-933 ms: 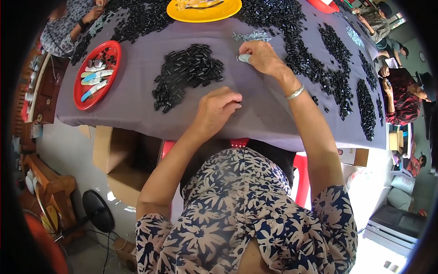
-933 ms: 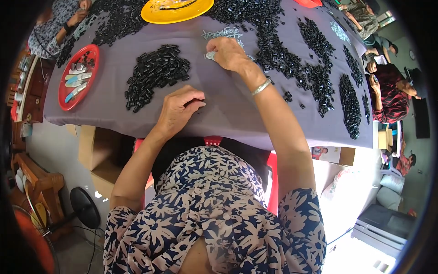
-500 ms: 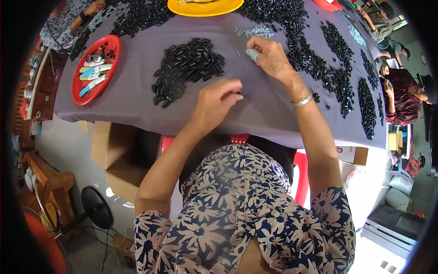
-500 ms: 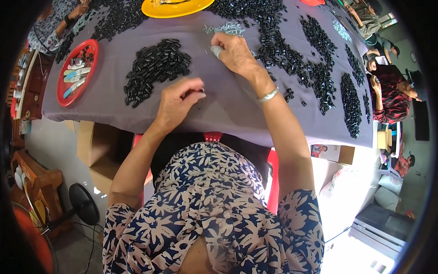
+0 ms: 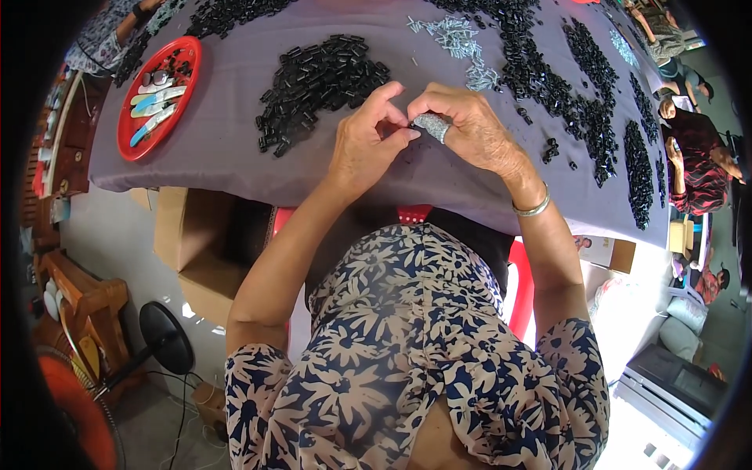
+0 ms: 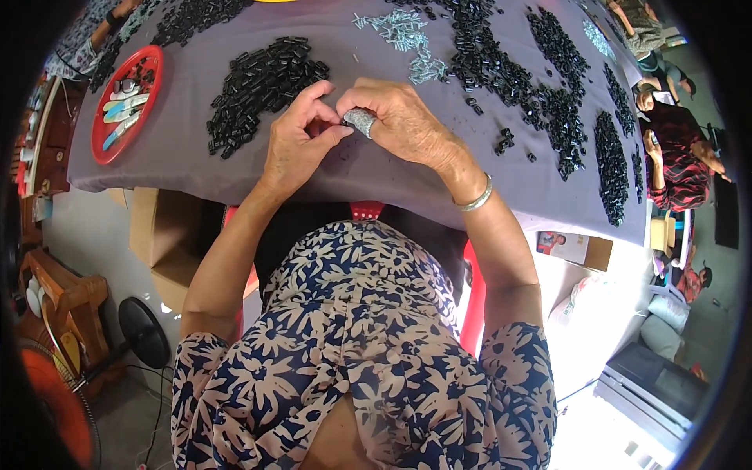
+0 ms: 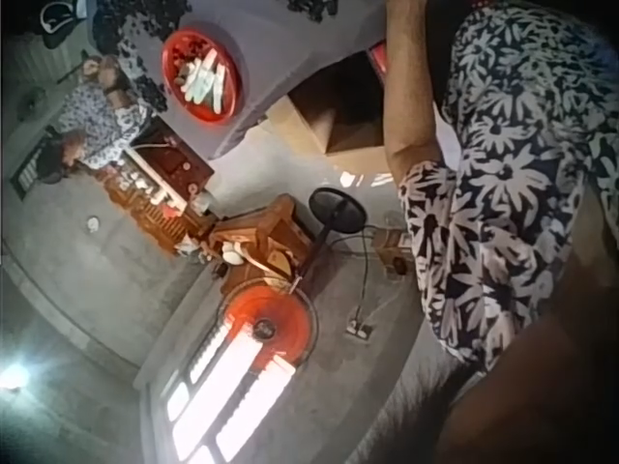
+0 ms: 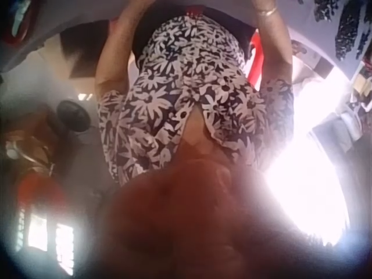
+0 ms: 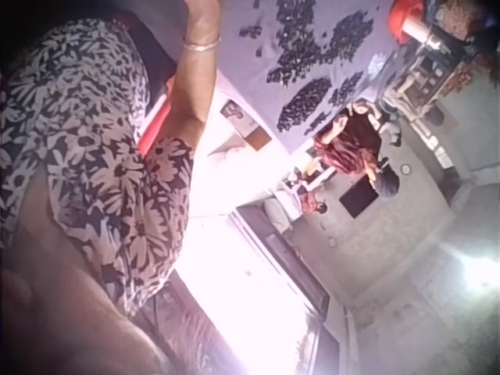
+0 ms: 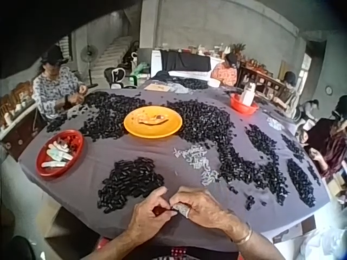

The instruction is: The person repeatedly picks up small plastic components and pins from piles on the table, inserts the pins into the components by hand, and places the assembled parts onto the table.

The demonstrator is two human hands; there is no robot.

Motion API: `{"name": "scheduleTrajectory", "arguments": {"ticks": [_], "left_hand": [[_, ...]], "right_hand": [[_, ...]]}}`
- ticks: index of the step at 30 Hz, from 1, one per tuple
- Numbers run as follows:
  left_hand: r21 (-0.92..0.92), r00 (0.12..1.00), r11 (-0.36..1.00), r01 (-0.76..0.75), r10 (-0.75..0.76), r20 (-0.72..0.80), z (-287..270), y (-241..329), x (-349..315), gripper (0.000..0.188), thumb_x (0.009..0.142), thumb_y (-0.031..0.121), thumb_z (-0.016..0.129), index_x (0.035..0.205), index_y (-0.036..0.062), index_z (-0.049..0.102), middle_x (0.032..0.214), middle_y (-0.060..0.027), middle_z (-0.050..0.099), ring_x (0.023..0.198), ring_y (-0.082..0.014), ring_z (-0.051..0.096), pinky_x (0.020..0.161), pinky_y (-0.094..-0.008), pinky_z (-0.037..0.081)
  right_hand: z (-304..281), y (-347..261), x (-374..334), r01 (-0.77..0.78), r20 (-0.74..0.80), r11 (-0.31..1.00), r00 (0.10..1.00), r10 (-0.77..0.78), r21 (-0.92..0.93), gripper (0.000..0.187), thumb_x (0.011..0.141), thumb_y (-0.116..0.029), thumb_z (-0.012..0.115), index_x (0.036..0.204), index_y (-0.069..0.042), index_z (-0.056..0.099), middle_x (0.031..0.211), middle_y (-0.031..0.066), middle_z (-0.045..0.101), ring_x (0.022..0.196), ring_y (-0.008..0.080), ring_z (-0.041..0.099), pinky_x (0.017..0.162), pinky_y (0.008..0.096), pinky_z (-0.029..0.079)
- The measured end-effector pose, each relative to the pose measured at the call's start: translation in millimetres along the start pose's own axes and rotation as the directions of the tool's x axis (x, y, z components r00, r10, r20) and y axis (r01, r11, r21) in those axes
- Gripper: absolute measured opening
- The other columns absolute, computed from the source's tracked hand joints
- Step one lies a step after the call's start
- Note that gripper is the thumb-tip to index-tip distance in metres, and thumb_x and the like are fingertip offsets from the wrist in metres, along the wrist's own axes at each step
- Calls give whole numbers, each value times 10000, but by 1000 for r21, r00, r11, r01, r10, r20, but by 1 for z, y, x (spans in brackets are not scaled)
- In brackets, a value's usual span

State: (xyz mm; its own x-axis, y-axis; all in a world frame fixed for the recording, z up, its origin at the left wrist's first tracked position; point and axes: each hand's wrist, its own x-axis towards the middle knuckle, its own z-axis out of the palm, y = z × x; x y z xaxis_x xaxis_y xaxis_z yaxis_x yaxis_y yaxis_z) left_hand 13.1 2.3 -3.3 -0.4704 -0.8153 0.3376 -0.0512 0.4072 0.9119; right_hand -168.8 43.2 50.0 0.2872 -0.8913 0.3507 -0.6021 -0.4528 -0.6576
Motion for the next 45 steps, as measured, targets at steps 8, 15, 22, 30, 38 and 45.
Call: {"name": "scheduleTrajectory", "arguments": {"ticks": [8,15,22,30,38,45], "left_hand": [[77,1000,997,17,-18,8,-1,5,-1,613,732,-4,754,1287,27,497,824,-83,675,717,-175,643,691,-293,523],[64,1000,998,25,-26,17,2,1,0,654,739,-23,741,1325,25,455,818,-74,670,732,-170,648,723,-291,521],[91,994,993,79,-85,64,2,7,-3,673,748,-43,728,1351,50,444,943,-98,692,848,-189,682,771,-308,529],[94,995,995,24,-33,94,-1,-3,-2,387,752,-29,725,1121,17,619,1030,-104,702,887,-175,682,783,-290,521],[125,984,988,-96,75,162,-2,9,1,174,769,-19,701,931,26,655,826,-65,628,725,-184,593,666,-289,466],[110,980,982,-151,133,150,0,10,1,153,778,-14,699,919,29,658,819,-61,619,729,-188,584,664,-292,459]], "right_hand": [[-5,-12,7,110,197,963,978,-62,-246,201,706,93,579,875,-5,626,833,153,573,836,350,584,719,435,464],[3,-8,12,164,214,944,971,-104,-287,173,736,81,585,881,0,634,894,172,619,878,372,601,734,431,477],[5,0,8,-53,151,993,988,38,101,116,751,29,641,833,-15,571,750,139,625,668,309,584,606,398,451],[2,-1,-3,-35,83,999,996,34,0,109,765,13,671,828,-10,586,780,163,646,715,288,641,623,381,476],[-109,45,-74,-409,-294,808,906,304,-424,196,791,17,625,968,-35,687,920,143,691,814,279,683,721,326,525],[-96,66,-83,-338,-185,781,941,284,-524,315,703,106,566,971,-17,678,916,152,659,835,345,654,738,400,517]]}}
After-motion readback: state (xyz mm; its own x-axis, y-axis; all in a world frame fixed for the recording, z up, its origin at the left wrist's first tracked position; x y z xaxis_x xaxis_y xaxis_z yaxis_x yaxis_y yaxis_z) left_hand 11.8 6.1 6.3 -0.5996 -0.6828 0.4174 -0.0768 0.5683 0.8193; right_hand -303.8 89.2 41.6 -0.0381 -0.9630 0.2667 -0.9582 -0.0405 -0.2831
